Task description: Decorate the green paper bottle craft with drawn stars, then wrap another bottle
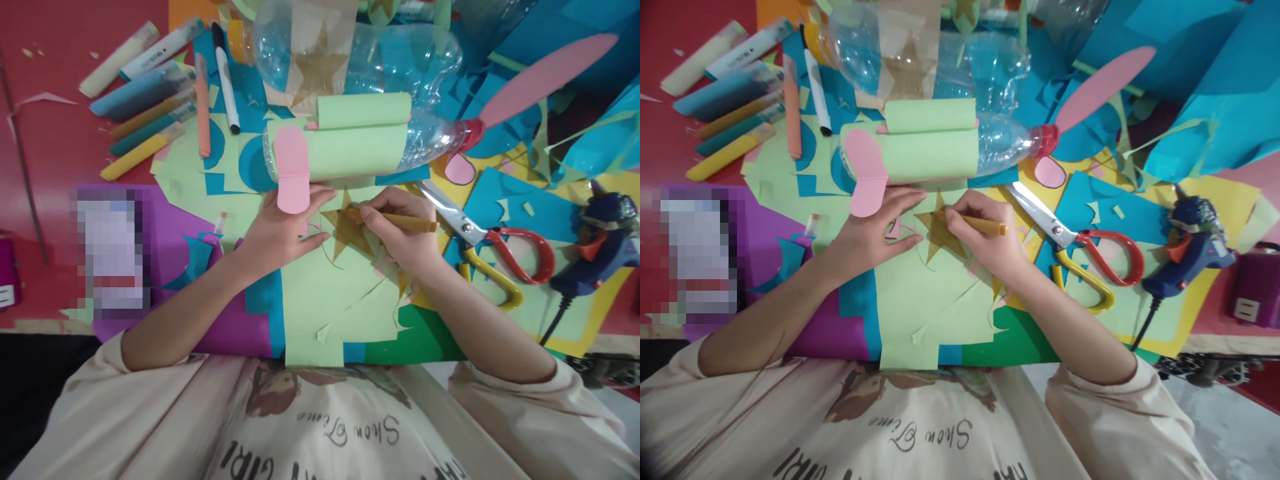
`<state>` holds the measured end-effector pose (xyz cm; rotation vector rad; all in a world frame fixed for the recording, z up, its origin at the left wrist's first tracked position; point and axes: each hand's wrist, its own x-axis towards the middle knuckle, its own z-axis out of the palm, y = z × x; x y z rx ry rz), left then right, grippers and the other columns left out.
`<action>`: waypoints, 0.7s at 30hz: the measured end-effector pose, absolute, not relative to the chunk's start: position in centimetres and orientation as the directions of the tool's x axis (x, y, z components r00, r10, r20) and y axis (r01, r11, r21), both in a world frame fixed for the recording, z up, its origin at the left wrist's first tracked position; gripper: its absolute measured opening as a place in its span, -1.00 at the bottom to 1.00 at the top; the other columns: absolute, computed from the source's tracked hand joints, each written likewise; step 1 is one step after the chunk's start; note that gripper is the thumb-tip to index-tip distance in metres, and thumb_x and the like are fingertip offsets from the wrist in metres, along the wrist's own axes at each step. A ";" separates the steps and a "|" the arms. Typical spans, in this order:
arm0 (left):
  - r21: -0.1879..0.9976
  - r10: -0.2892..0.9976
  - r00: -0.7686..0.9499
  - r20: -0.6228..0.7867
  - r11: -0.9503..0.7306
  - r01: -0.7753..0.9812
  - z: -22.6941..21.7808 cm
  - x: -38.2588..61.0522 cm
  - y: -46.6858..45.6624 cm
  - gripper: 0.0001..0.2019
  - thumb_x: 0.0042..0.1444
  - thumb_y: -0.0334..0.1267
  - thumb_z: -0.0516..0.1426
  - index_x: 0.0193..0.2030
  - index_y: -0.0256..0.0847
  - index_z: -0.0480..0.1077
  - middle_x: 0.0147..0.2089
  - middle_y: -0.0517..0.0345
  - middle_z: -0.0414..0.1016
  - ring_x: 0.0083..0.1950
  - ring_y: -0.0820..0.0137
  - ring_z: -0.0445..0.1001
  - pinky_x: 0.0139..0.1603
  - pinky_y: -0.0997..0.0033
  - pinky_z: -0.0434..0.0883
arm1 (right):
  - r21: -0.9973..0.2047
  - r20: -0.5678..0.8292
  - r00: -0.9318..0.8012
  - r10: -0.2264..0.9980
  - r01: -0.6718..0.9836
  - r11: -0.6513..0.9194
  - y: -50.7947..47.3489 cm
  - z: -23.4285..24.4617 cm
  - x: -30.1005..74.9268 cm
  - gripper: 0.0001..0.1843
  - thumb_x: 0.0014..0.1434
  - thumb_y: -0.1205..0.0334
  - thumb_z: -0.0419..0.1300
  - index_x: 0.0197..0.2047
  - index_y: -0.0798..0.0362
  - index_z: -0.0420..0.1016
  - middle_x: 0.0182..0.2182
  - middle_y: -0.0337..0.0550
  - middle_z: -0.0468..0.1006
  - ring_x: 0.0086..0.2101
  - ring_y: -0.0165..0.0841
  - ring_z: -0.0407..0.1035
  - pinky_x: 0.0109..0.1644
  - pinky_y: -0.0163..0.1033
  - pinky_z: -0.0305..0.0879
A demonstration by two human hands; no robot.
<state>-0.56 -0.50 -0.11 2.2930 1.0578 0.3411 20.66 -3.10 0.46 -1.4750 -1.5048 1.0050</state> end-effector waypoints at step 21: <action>0.599 0.750 0.661 0.027 -0.541 0.590 -0.6 -0.8 -0.6 -0.51 0.25 -0.19 0.12 0.30 -0.15 0.19 0.32 -0.07 0.33 0.36 0.10 0.26 0.31 -0.04 0.28 | -0.930 -0.032 0.026 0.999 0.366 -0.039 -2.9 0.6 20.6 -0.77 0.02 0.27 0.17 -0.63 0.03 0.31 -0.69 -0.33 0.34 -0.60 -0.48 0.19 -0.53 -0.32 0.09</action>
